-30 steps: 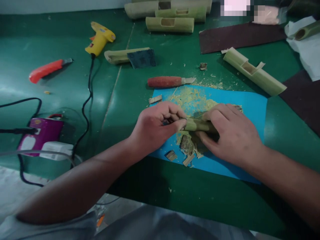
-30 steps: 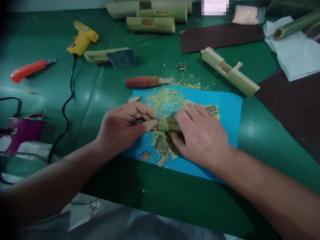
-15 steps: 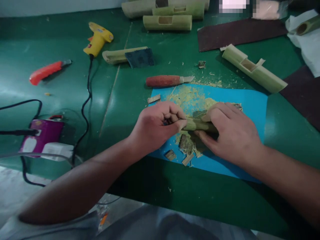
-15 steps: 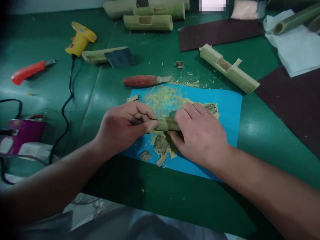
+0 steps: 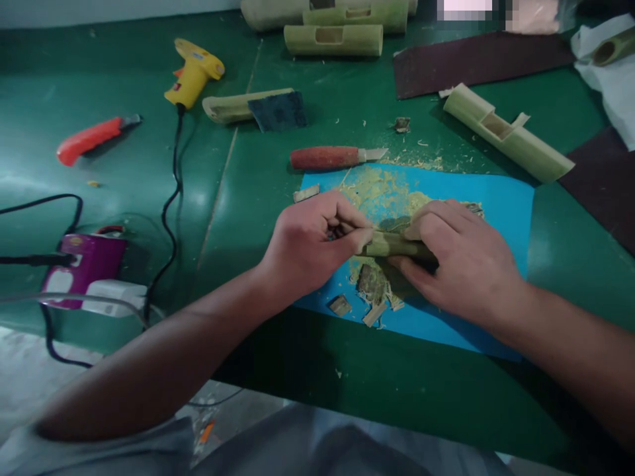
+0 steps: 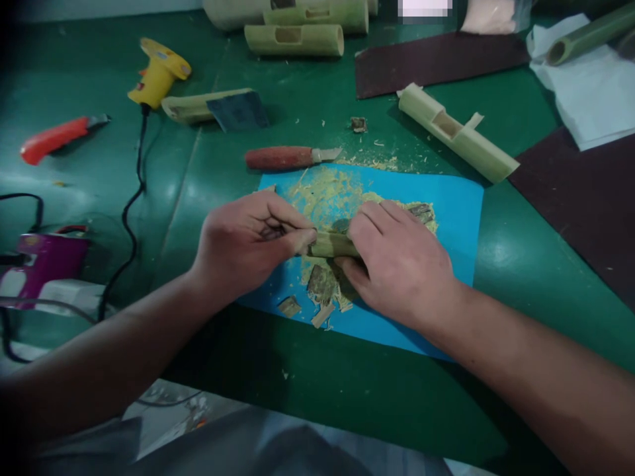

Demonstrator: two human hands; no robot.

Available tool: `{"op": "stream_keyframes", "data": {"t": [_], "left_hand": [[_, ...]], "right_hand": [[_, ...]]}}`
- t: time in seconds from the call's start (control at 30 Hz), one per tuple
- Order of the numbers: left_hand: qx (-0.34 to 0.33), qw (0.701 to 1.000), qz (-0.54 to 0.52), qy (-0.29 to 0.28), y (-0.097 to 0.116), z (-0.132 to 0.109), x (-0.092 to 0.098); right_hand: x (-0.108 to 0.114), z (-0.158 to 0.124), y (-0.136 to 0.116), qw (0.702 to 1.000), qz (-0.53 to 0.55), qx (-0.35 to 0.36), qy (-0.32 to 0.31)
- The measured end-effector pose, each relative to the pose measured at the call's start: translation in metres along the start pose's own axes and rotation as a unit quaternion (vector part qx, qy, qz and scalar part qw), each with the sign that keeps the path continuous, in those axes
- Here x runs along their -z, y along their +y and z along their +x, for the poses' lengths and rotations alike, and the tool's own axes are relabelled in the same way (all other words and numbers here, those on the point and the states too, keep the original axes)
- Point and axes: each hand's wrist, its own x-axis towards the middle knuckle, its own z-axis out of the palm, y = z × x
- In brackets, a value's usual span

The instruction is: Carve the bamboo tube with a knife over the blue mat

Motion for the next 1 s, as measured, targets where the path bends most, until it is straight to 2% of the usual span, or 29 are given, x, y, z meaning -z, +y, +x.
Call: {"op": "stream_keyframes", "data": {"t": [0.13, 0.3, 0.43, 0.6, 0.77, 0.93, 1.0], "left_hand": [[-0.014, 0.999, -0.032, -0.029, -0.0013, 0.0001, -0.0005], [-0.003, 1.000, -0.016, -0.015, -0.0001, -0.0006, 0.0012], [-0.011, 0.999, -0.014, -0.050, -0.0002, -0.0008, 0.0022], [-0.016, 1.000, -0.002, 0.005, -0.0015, 0.0045, -0.0004], [-0.026, 0.999, -0.020, -0.026, -0.0013, 0.0034, 0.0000], [-0.017, 1.000, -0.001, 0.006, -0.0017, 0.0057, -0.0003], [-0.006, 1.000, -0.007, -0.006, -0.0026, 0.0069, 0.0006]], "right_hand": [[-0.0001, 0.0001, 0.0000, 1.000, 0.003, -0.004, 0.002], [0.0003, 0.0008, 0.0007, 1.000, 0.004, -0.008, -0.001], [0.0000, 0.0008, 0.0021, 1.000, 0.001, -0.005, -0.003], [-0.0016, 0.0002, 0.0032, 1.000, 0.001, 0.005, 0.009], [-0.0019, 0.0002, 0.0034, 1.000, 0.004, 0.004, 0.004], [-0.0020, -0.0010, 0.0029, 1.000, -0.001, 0.009, 0.011], [-0.0020, -0.0016, 0.0029, 1.000, -0.002, 0.011, 0.011]]}}
